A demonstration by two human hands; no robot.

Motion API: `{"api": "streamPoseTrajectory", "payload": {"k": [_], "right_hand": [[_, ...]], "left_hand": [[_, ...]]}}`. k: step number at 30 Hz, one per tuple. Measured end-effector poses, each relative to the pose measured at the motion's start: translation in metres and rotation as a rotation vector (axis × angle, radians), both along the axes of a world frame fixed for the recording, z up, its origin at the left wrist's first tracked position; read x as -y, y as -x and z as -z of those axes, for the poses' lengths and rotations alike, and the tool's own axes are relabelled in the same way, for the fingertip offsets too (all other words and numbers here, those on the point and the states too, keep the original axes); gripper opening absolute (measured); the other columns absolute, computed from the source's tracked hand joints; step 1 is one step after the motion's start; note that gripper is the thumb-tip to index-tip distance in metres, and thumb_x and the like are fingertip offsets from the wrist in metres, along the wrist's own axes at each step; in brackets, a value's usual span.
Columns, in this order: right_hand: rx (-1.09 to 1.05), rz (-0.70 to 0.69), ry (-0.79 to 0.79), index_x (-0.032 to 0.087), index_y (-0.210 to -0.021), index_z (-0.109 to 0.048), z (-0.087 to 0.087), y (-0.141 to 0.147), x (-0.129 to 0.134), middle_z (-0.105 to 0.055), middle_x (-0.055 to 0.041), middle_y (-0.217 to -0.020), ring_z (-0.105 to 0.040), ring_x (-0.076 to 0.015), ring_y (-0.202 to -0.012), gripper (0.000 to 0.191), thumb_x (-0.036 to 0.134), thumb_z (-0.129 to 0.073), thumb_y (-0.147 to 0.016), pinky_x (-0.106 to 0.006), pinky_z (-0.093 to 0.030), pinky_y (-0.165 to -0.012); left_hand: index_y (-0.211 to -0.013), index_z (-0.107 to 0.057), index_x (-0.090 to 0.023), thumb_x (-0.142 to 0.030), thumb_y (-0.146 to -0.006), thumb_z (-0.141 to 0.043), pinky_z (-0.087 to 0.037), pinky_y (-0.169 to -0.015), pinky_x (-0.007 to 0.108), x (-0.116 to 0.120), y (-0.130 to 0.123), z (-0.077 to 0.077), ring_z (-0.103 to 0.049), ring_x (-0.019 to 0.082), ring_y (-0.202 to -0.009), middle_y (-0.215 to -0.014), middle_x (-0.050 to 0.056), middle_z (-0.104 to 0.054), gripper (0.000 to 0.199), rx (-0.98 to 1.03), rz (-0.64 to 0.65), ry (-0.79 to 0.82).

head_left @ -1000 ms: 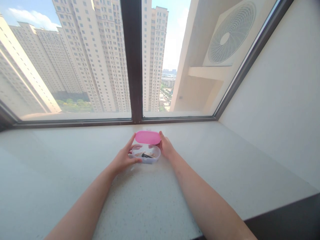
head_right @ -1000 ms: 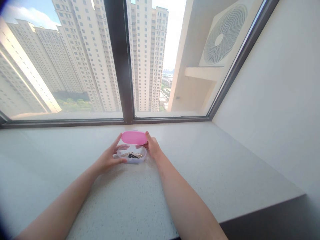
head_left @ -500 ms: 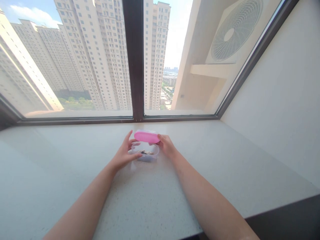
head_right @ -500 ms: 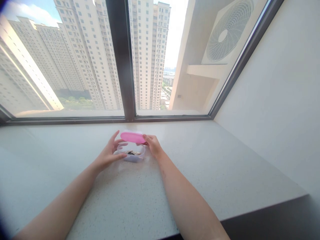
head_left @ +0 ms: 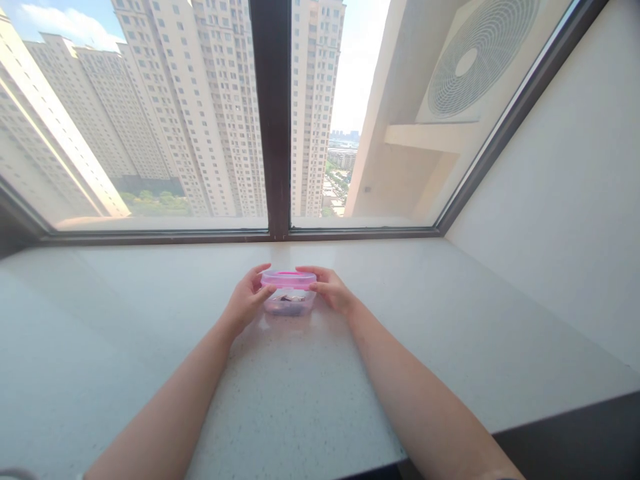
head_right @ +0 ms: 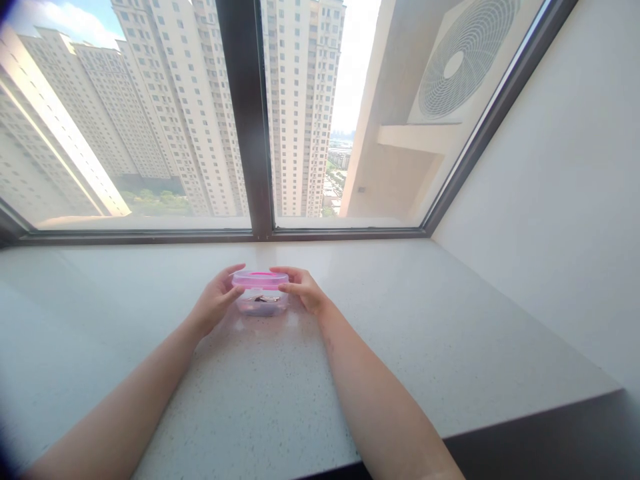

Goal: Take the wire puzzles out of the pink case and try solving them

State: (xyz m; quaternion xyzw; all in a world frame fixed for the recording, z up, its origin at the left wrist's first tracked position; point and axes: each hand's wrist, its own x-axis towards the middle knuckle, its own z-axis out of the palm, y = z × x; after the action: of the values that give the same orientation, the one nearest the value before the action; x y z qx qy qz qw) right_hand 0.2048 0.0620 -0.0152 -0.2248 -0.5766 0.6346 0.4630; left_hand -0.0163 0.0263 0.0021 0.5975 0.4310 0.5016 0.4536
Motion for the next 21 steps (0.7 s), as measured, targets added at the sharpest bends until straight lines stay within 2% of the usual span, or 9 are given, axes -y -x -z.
{"api": "streamPoseTrajectory", "payload": {"k": [6, 10, 12, 18, 21], "right_hand": [[-0.021, 0.027, 0.043, 0.016, -0.108, -0.067, 0.000, 0.001, -0.001, -0.070, -0.0096, -0.098, -0.063, -0.0209, -0.087, 0.046, 0.039, -0.073, -0.068, -0.033, -0.046, -0.080], [-0.019, 0.064, 0.020, 0.013, -0.094, -0.070, -0.001, 0.005, -0.001, -0.069, -0.0121, -0.095, -0.064, -0.0224, -0.086, 0.043, 0.051, -0.061, -0.077, -0.033, -0.047, -0.077], [-0.013, 0.087, 0.027, 0.012, -0.094, -0.069, -0.001, 0.007, -0.001, -0.069, -0.0121, -0.091, -0.064, -0.0217, -0.081, 0.046, 0.054, -0.057, -0.079, -0.033, -0.047, -0.073], [0.059, 0.195, 0.073, 0.016, -0.097, -0.064, -0.001, 0.002, -0.003, -0.067, -0.0086, -0.089, -0.061, -0.0167, -0.070, 0.050, 0.059, -0.061, -0.072, -0.026, -0.046, -0.059], [0.141, 0.314, 0.088, 0.017, -0.084, -0.059, -0.003, -0.010, -0.001, -0.063, -0.0023, -0.071, -0.056, -0.0119, -0.058, 0.043, 0.056, -0.067, -0.068, -0.020, -0.040, -0.047]], "left_hand": [[-0.127, -0.046, -0.020, -0.036, -0.063, -0.077, -0.046, -0.084, 0.038, 0.001, 0.000, 0.000, -0.061, 0.027, -0.100, -0.108, 0.012, -0.066, 0.073, 0.002, 0.044, 0.001], [-0.128, -0.045, -0.020, -0.034, -0.062, -0.078, -0.045, -0.086, 0.040, 0.000, 0.000, 0.001, -0.058, 0.028, -0.106, -0.117, 0.014, -0.061, 0.076, 0.003, 0.081, 0.003], [-0.129, -0.042, -0.020, -0.034, -0.063, -0.077, -0.044, -0.087, 0.040, 0.001, 0.000, 0.000, -0.057, 0.029, -0.108, -0.117, 0.014, -0.061, 0.076, 0.003, 0.098, 0.002], [-0.130, -0.040, -0.019, -0.035, -0.064, -0.077, -0.042, -0.089, 0.041, 0.001, 0.000, -0.001, -0.055, 0.029, -0.110, -0.115, 0.013, -0.061, 0.078, 0.000, 0.097, 0.009], [-0.132, -0.038, -0.019, -0.034, -0.062, -0.078, -0.041, -0.091, 0.044, 0.001, 0.001, 0.000, -0.055, 0.029, -0.111, -0.115, 0.013, -0.062, 0.081, -0.006, 0.079, 0.016]]}}
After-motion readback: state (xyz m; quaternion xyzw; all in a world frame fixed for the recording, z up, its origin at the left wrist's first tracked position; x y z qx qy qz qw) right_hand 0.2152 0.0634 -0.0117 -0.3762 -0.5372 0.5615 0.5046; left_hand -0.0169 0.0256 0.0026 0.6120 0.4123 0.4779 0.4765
